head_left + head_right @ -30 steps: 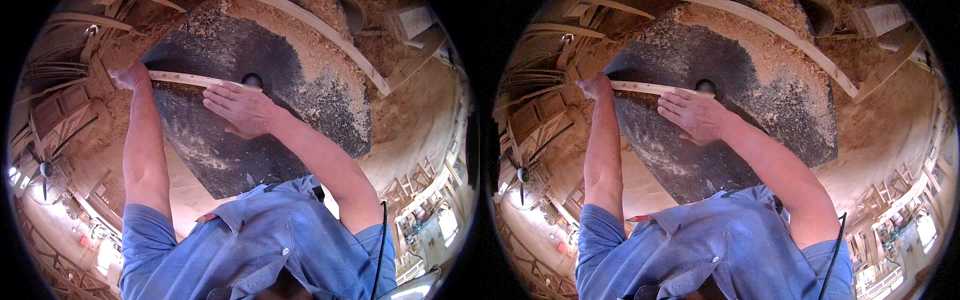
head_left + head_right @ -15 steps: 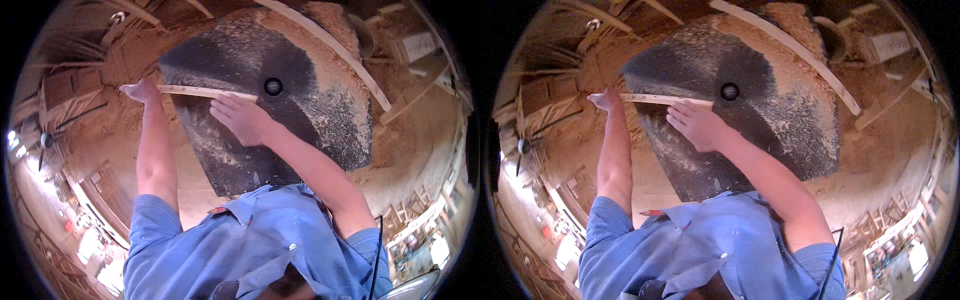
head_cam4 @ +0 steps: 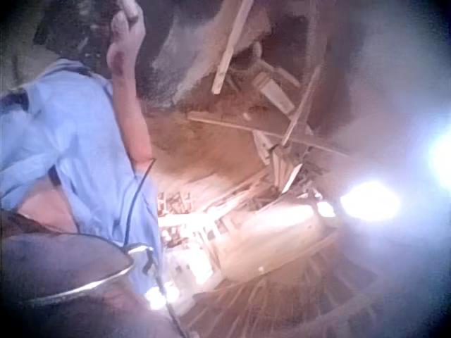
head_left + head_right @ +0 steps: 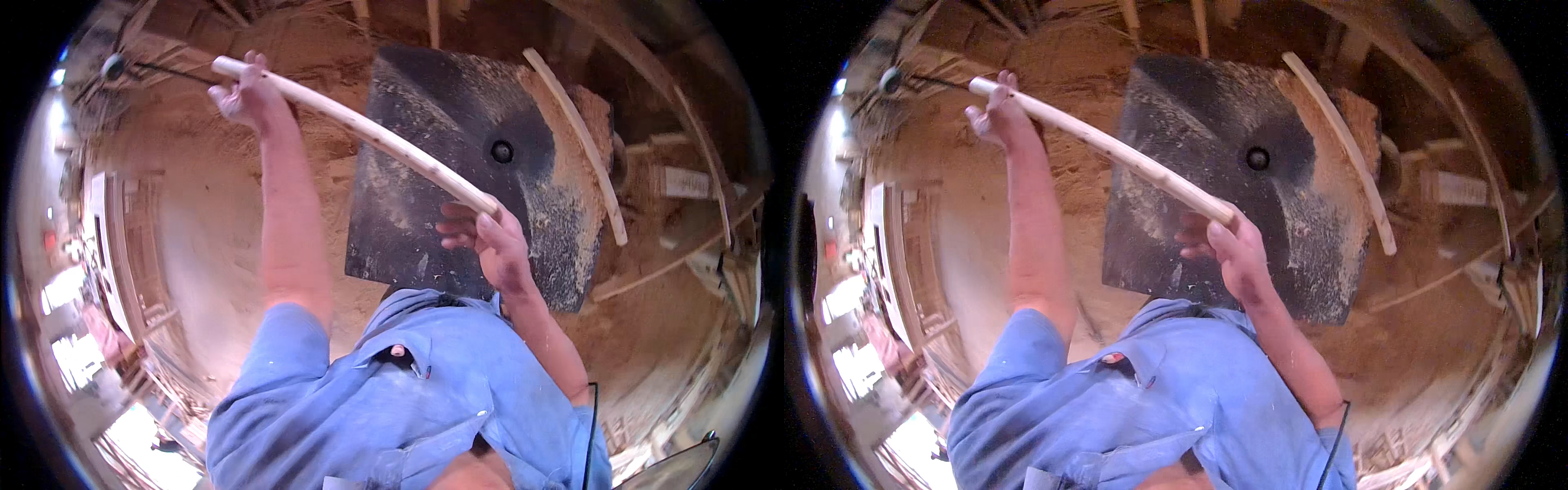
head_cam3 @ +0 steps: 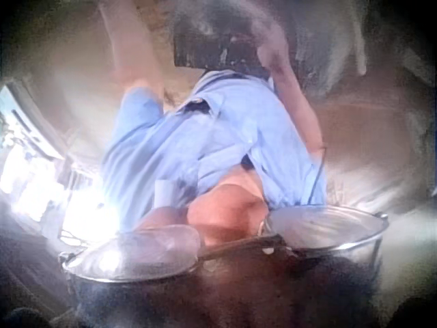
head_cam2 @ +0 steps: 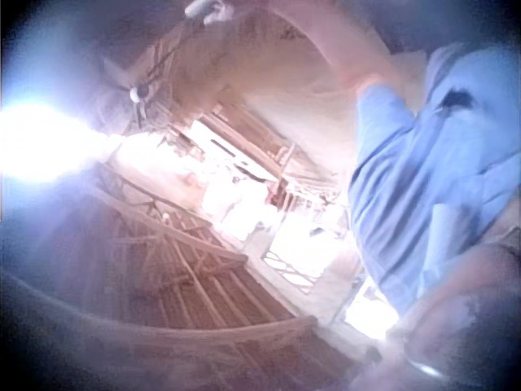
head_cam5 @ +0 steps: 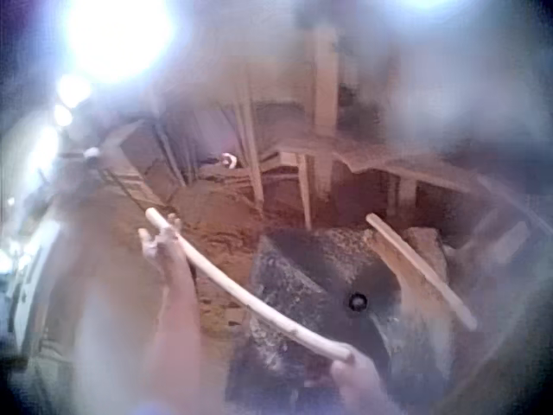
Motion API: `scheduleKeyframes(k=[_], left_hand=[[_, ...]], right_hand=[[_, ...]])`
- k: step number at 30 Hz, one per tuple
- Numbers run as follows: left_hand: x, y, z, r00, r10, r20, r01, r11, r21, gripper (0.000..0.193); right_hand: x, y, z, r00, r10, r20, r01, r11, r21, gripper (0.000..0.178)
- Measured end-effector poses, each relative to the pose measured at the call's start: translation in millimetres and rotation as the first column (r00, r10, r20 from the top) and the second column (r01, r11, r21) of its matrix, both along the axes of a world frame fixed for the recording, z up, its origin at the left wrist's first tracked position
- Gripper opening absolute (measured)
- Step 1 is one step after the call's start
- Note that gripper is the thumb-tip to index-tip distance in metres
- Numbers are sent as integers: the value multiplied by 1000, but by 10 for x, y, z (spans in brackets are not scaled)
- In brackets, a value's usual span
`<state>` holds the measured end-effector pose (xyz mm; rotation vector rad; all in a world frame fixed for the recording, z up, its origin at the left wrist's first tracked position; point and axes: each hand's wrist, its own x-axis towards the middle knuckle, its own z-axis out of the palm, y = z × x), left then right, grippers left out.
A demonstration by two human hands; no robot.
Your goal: The person uses a spindle sander to round and smooth a long wooden dowel. They repeatedly feed the dowel through the machine, rotate it, and inspect the surface, then place the finished piece on a nearby workbench.
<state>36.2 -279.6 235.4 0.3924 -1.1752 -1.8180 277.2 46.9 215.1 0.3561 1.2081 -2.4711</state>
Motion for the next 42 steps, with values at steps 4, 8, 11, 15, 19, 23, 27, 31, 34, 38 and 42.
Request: scheduleKeyframes(k=[4,8,11,15,19,23,27,31,34,38,42], left_hand=[[247,-35,359,979,-11,-203,34,994,108,106],[583,-30,528,934,-155,-321,208,968,139,97],[1046,461,792,937,-274,-219,307,942,134,45],[1729,1214,755,897,-440,-25,440,888,132,26],[2049,1456,536,846,-530,55,527,848,54,36],[2406,1856,455,715,-595,367,694,668,-270,25],[2810,2347,112,746,-528,406,608,291,-739,19],[3145,2681,-393,556,-597,577,553,-252,-794,24],[3292,2798,-651,398,-614,682,505,-474,-721,25],[3426,2992,-892,270,-589,762,459,-617,-639,18],[3441,3077,-1119,207,-549,810,453,-680,-577,20]], right_hand=[[300,85,141,995,21,-94,-32,993,-112,53],[595,99,171,993,27,-111,-35,997,-76,53],[783,125,150,990,46,-132,-53,997,-51,48],[1028,187,117,988,75,-135,-76,997,3,41],[1283,396,-144,973,228,-21,-217,947,237,38],[1774,767,-493,983,155,-97,-57,765,642,44],[2087,1119,-130,862,229,-452,413,201,889,46],[2320,1477,210,733,409,-544,667,-273,693,42],[2508,1663,68,913,346,-216,337,-340,878,48],[3030,1821,-507,954,259,150,-109,-164,980,51],[3187,1724,-752,974,193,116,-115,-19,993,48]])
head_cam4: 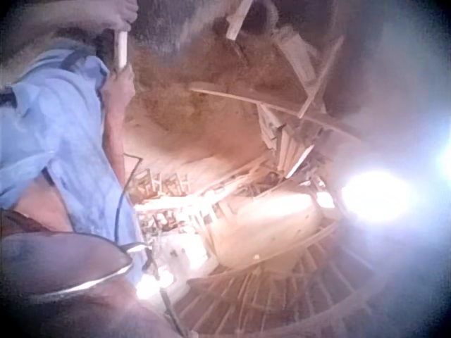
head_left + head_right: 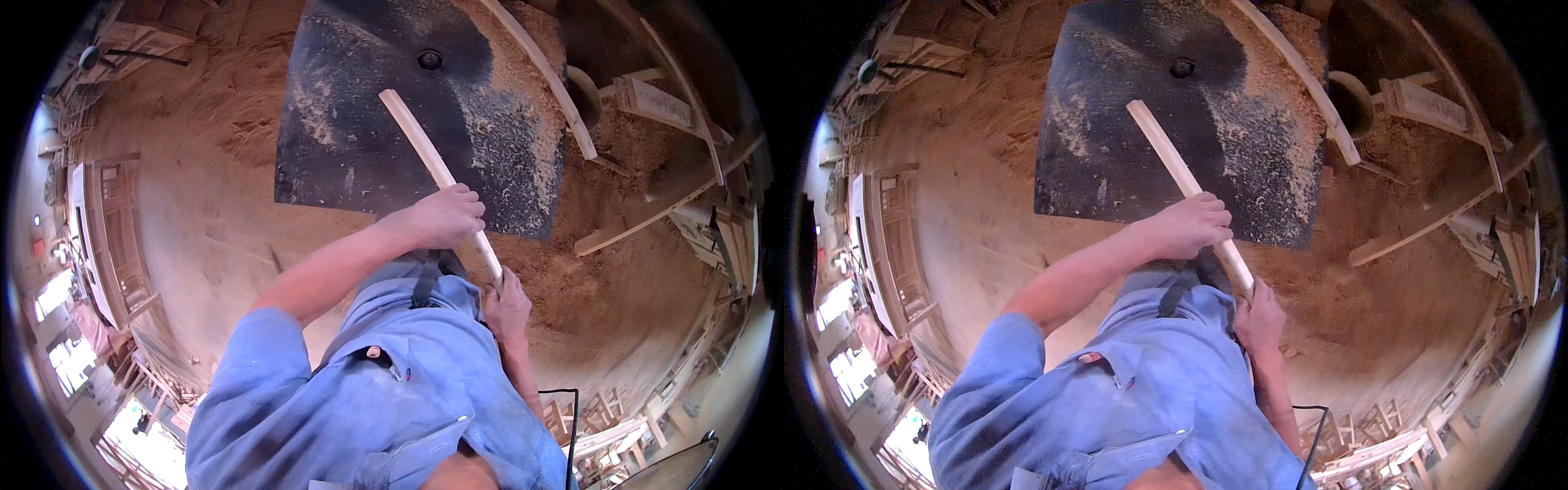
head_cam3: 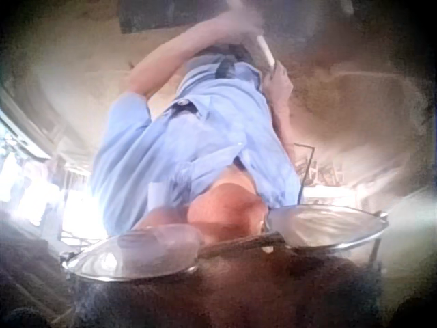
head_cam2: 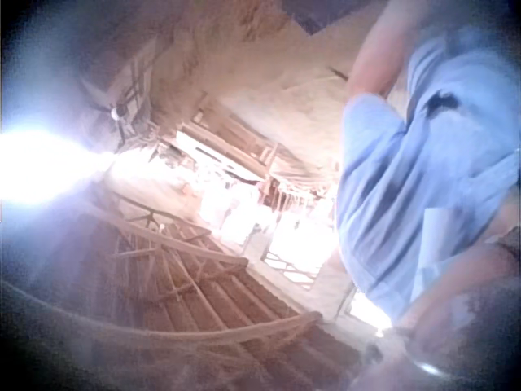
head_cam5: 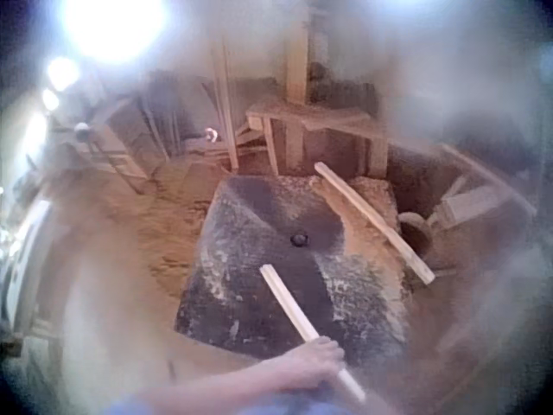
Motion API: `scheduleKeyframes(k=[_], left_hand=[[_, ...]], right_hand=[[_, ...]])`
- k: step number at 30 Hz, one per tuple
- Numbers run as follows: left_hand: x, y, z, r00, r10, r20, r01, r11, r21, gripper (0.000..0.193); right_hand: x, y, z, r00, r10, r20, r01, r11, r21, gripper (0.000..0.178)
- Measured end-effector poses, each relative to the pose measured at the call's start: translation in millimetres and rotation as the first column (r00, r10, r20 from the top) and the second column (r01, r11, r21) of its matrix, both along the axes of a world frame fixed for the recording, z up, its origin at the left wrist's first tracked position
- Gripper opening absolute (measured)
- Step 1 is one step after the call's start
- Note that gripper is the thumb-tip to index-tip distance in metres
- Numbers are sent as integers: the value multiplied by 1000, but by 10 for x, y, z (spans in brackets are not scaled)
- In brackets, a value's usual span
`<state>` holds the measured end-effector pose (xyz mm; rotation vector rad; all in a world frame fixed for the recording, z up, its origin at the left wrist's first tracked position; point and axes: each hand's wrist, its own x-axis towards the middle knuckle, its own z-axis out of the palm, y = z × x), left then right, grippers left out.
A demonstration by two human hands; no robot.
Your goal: The person uses a spindle sander to round and smooth a long wooden dowel. They repeatedly feed the dowel through the machine, rotate it, and inspect the surface, then place the finished piece on a nearby workbench.
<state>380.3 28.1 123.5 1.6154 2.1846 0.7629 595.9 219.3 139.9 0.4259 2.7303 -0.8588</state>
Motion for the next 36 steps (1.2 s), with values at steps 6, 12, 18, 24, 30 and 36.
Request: scheduleKeyframes(k=[6,12,18,24,30,36], left_hand=[[-31,-92,-200,970,238,47,-242,964,115,31],[-55,-186,-391,523,848,82,-846,504,175,47],[-432,110,-838,246,968,53,-965,240,106,54],[-479,275,-881,219,976,-5,-973,218,80,53],[-518,311,-892,243,967,-76,-960,251,125,51],[-680,348,-859,261,962,-75,-959,267,92,51]], right_hand=[[-173,-130,-238,987,-86,132,103,986,-128,43],[-298,-295,-399,965,-97,243,155,960,-235,40],[-388,-494,-394,955,-86,285,178,933,-314,38],[-315,-591,-523,963,-76,258,144,956,-255,33],[-294,-640,-604,964,-111,240,174,950,-260,25],[-430,-616,-616,949,-138,283,217,938,-271,26]])
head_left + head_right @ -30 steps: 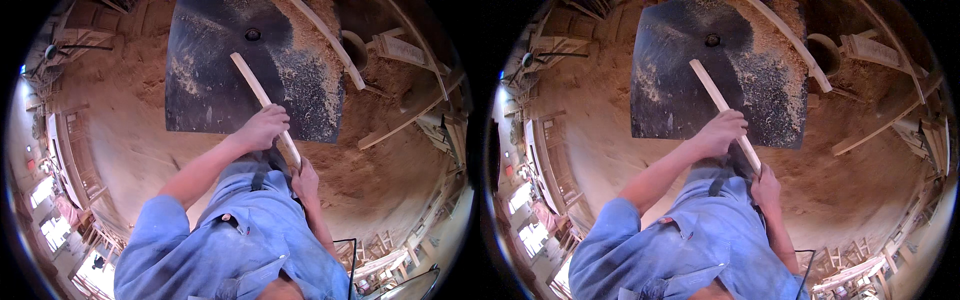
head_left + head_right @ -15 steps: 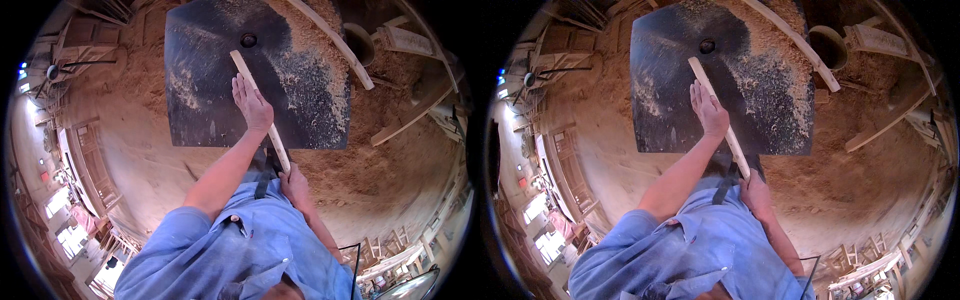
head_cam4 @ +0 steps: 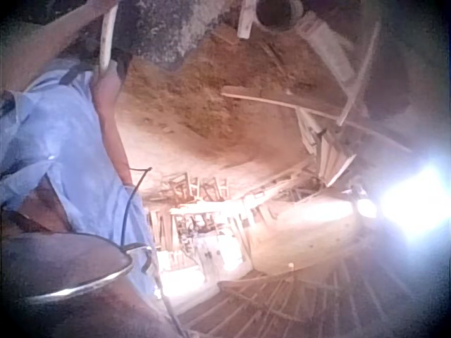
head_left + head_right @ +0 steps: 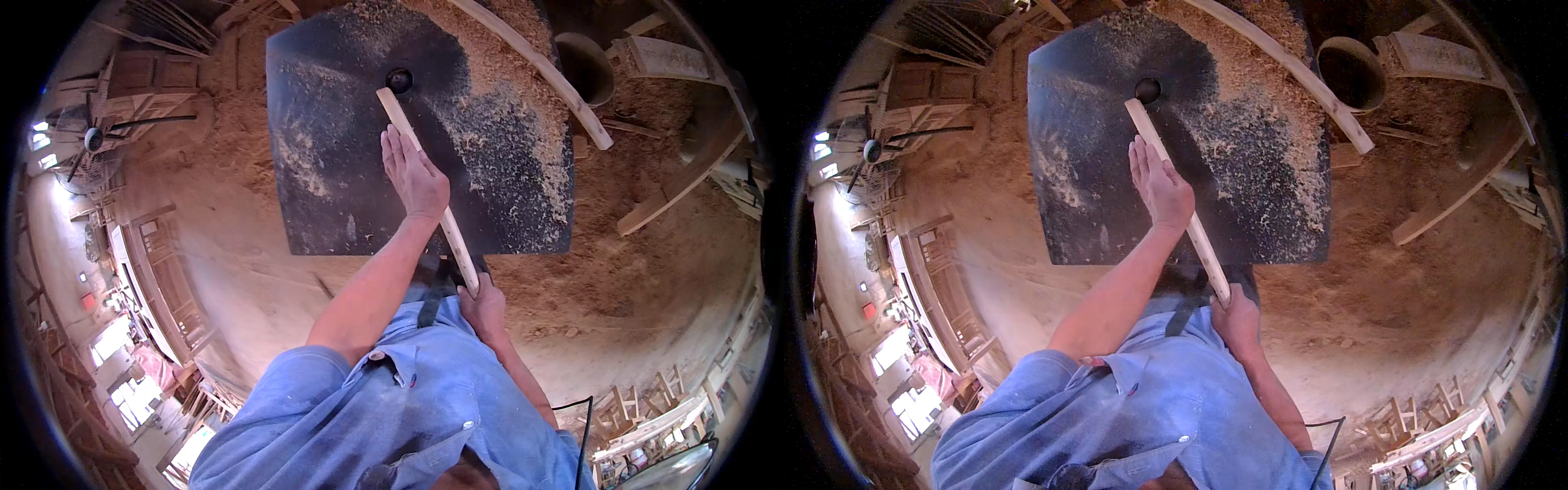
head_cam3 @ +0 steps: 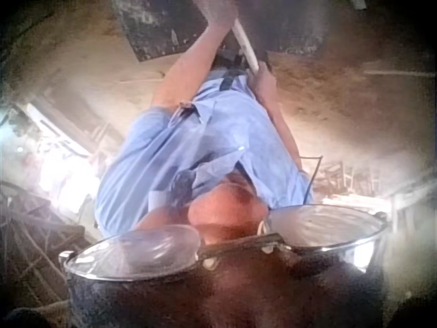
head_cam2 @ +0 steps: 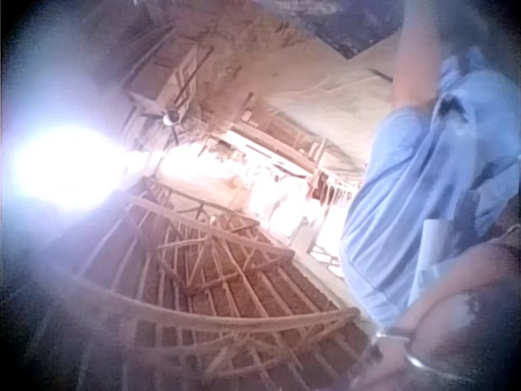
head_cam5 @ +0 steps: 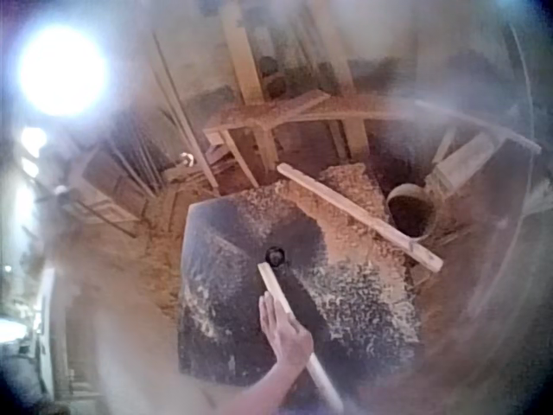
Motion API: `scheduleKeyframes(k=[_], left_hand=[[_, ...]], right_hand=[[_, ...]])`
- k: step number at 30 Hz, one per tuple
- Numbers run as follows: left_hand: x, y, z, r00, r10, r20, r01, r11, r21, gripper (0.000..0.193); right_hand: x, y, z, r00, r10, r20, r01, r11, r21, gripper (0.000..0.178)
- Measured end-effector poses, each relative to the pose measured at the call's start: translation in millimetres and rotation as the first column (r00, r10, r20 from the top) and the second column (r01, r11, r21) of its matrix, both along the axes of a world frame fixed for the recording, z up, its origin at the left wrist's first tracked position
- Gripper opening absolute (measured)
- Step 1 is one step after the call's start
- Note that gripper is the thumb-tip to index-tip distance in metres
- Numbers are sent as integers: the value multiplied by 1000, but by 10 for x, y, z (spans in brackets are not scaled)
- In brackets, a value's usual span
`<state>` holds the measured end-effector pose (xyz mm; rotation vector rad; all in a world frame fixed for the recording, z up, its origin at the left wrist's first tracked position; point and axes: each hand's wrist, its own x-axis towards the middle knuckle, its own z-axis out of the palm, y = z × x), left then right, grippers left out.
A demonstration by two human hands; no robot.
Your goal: The person uses a spindle sander to round and smooth a long wooden dowel. They repeatedly feed the dowel through the machine, rotate it, and inspect the surface, then place the finished piece on a nearby workbench.
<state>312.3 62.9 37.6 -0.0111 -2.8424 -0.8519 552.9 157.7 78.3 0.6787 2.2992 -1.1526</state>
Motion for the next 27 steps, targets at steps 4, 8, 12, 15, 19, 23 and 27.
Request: scheduleKeyframes(k=[4,8,12,15,19,23,27], left_hand=[[152,30,27,999,-20,26,21,999,-28,53],[237,81,35,999,-14,43,16,1000,-25,54],[176,84,20,999,-28,25,28,1000,-13,54],[150,85,-7,999,-24,21,24,1000,-17,54],[94,89,-10,999,-33,0,33,999,-15,55],[63,100,-15,1000,-21,17,22,999,-36,54],[50,111,-16,999,-27,23,28,999,-28,54]], right_hand=[[-75,-6,52,992,-13,125,9,999,34,24],[-12,-40,-72,993,-31,115,26,999,43,20],[-63,-19,-70,993,-17,113,13,999,37,18],[-109,-13,-54,990,-11,140,6,999,36,17],[-121,-9,-93,993,-5,116,1,999,35,16],[-150,-32,-110,996,-10,88,7,999,33,15],[-162,-58,-119,994,-11,105,7,999,39,15]])
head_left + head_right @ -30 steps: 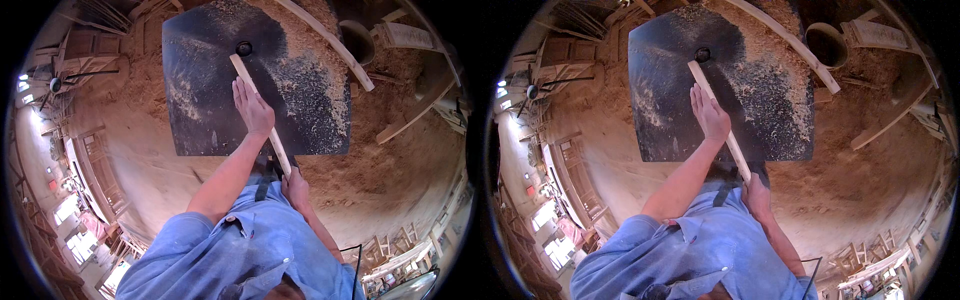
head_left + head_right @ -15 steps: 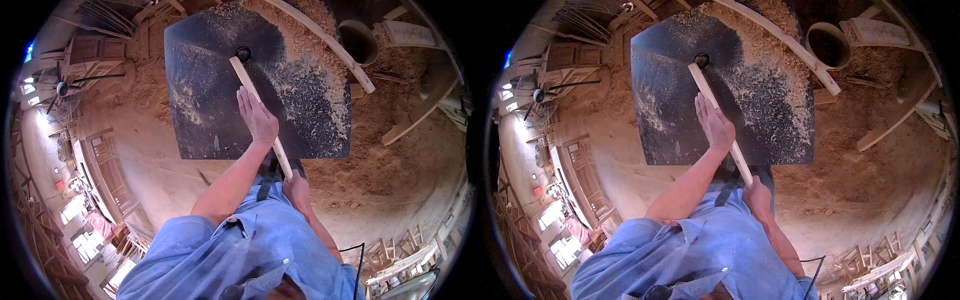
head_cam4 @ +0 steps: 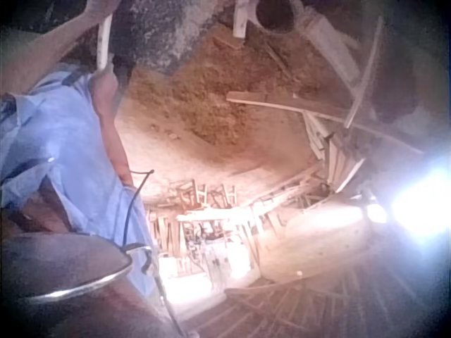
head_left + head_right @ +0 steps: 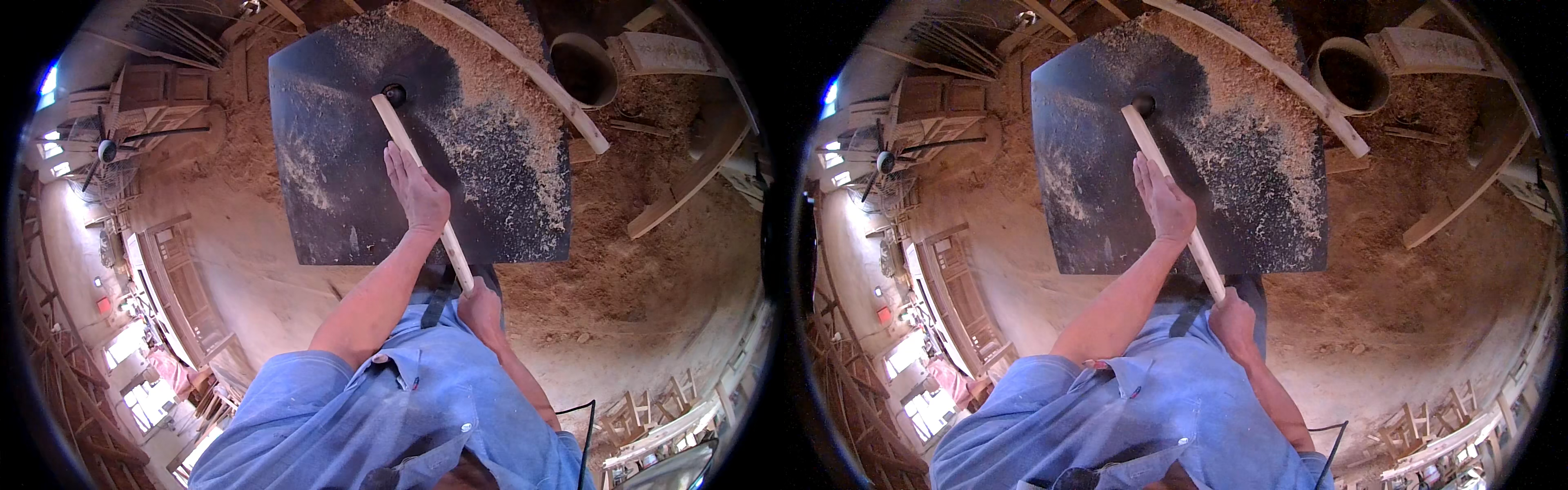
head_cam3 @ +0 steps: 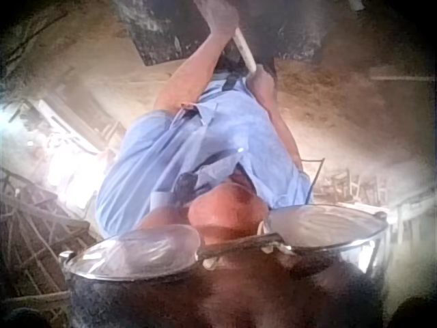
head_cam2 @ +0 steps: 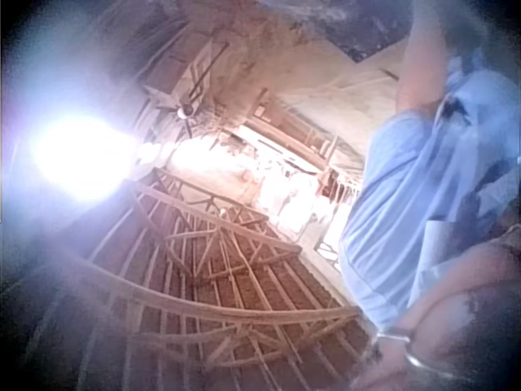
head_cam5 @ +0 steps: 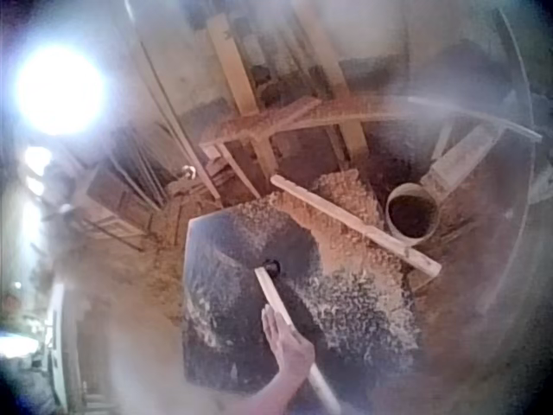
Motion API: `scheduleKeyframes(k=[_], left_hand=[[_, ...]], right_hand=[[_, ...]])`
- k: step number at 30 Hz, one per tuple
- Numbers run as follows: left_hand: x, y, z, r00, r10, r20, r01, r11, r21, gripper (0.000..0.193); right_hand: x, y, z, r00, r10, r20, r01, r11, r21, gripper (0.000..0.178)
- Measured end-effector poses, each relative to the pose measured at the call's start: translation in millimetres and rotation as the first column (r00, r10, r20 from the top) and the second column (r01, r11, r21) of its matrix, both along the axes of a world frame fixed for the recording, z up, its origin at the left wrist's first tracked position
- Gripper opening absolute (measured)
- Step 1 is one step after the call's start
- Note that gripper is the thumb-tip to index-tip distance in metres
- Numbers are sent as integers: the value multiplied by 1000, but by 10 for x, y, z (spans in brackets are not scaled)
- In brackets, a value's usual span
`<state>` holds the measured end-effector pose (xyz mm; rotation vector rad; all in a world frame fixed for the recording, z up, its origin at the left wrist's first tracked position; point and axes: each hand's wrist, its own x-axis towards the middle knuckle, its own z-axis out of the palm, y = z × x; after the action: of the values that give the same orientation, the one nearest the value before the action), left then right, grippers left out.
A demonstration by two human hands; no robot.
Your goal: The person uses a spindle sander to round and smooth a long wooden dowel. They repeatedly feed the dowel through the machine, rotate it, and inspect the surface, then place the finished piece on a nearby workbench.
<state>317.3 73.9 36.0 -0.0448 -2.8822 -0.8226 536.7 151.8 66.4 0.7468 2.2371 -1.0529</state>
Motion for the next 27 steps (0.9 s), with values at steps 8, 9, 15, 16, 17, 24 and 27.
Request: scheduleKeyframes(k=[8,9,15,16,17,24,27], left_hand=[[-8,-29,-63,999,-29,13,29,1000,-11,56],[-7,-34,-69,999,-29,13,29,1000,-6,56],[89,-21,-29,998,-56,-5,56,998,-1,55],[78,-15,-28,998,-66,-22,66,998,5,56],[94,-21,-30,997,-72,-38,72,997,7,56],[102,-26,-41,999,-48,-9,48,999,-20,56],[55,-20,-38,999,-53,-13,52,998,-18,56]], right_hand=[[24,-37,-31,1000,1,-17,-2,1000,-26,15],[25,-41,-30,1000,0,-30,0,1000,-23,14],[162,-83,-66,998,-26,-56,26,1000,-5,15],[177,-83,-73,997,-32,-69,32,999,-5,15],[191,-88,-84,997,-25,-78,25,1000,0,15],[149,-58,-38,996,-4,-90,4,1000,-7,14],[141,-54,-80,994,-1,-108,1,1000,-3,14]])
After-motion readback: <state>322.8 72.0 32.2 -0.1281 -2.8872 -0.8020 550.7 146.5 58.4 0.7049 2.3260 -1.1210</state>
